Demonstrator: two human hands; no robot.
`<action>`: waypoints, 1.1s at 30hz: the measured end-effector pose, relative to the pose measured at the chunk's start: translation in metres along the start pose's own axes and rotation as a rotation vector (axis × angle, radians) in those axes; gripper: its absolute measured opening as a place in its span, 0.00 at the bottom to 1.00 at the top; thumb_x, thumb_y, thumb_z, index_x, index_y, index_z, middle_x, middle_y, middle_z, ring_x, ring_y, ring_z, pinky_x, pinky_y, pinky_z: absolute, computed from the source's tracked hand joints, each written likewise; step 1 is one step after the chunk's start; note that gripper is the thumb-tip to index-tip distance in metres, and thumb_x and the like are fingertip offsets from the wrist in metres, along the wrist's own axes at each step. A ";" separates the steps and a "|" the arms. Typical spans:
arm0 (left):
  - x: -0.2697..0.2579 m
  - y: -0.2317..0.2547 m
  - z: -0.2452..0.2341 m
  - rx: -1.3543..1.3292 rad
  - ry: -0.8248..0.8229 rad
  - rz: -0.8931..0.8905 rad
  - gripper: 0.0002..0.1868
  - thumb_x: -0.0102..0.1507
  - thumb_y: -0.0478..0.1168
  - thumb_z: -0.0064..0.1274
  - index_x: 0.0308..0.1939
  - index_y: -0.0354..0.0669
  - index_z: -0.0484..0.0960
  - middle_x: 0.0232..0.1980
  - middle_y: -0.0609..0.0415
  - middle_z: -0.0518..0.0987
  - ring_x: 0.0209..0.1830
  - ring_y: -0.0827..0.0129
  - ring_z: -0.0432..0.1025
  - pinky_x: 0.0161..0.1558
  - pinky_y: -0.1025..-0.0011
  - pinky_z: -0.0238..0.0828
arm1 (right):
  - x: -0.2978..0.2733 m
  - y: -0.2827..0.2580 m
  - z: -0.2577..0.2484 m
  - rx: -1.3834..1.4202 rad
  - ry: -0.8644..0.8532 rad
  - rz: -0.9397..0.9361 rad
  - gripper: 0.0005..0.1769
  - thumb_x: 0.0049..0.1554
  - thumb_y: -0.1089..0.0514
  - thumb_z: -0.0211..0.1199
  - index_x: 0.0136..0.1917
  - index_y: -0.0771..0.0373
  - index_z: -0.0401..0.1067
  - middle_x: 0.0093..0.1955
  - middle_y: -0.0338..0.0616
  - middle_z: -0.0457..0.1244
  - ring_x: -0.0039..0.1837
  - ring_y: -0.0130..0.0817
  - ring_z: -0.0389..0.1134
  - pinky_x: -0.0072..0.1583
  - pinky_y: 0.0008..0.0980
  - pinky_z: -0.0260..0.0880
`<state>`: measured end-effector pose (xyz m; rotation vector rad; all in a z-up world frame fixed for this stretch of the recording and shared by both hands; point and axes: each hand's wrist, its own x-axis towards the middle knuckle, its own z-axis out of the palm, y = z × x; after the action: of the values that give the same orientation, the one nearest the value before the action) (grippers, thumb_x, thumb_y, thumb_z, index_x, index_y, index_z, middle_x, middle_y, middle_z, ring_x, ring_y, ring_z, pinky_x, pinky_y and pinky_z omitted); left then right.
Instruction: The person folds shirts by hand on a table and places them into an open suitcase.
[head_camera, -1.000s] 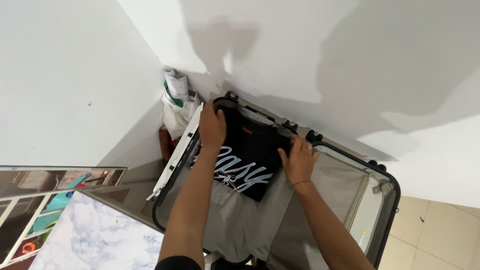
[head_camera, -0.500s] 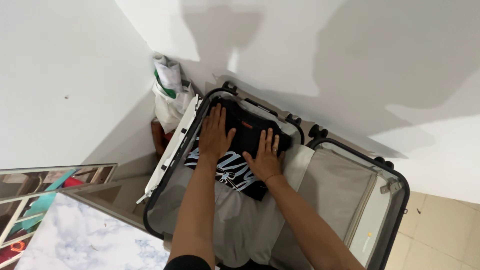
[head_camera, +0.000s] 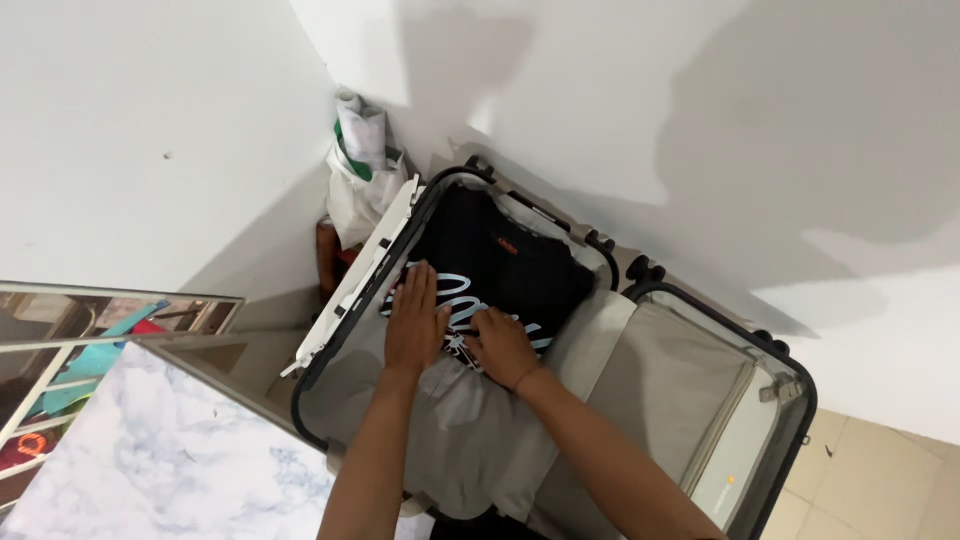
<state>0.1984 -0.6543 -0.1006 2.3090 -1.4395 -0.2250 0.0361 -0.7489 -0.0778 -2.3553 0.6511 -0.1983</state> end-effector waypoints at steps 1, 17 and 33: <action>0.003 -0.002 -0.001 0.011 -0.066 -0.002 0.35 0.71 0.48 0.39 0.78 0.34 0.52 0.82 0.44 0.50 0.82 0.53 0.44 0.77 0.55 0.38 | 0.001 0.006 0.003 -0.011 -0.055 0.077 0.11 0.57 0.56 0.65 0.48 0.65 0.71 0.50 0.53 0.66 0.50 0.52 0.68 0.53 0.46 0.68; -0.036 0.005 -0.039 -0.179 0.146 -0.232 0.18 0.66 0.37 0.50 0.59 0.36 0.78 0.65 0.47 0.73 0.67 0.50 0.65 0.64 0.56 0.66 | -0.020 0.004 -0.003 -0.289 -0.394 0.182 0.24 0.47 0.67 0.68 0.57 0.67 0.67 0.60 0.58 0.63 0.56 0.56 0.70 0.54 0.47 0.74; -0.050 -0.008 -0.053 -0.386 -0.104 -0.327 0.27 0.66 0.35 0.46 0.71 0.45 0.67 0.80 0.51 0.58 0.76 0.53 0.57 0.70 0.60 0.58 | -0.031 0.011 0.012 -0.341 -0.365 0.215 0.27 0.52 0.66 0.63 0.64 0.63 0.60 0.64 0.58 0.59 0.61 0.58 0.67 0.58 0.51 0.71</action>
<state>0.2001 -0.5937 -0.0600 2.2141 -0.9485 -0.6648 0.0082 -0.7334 -0.0927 -2.5216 0.7958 0.4624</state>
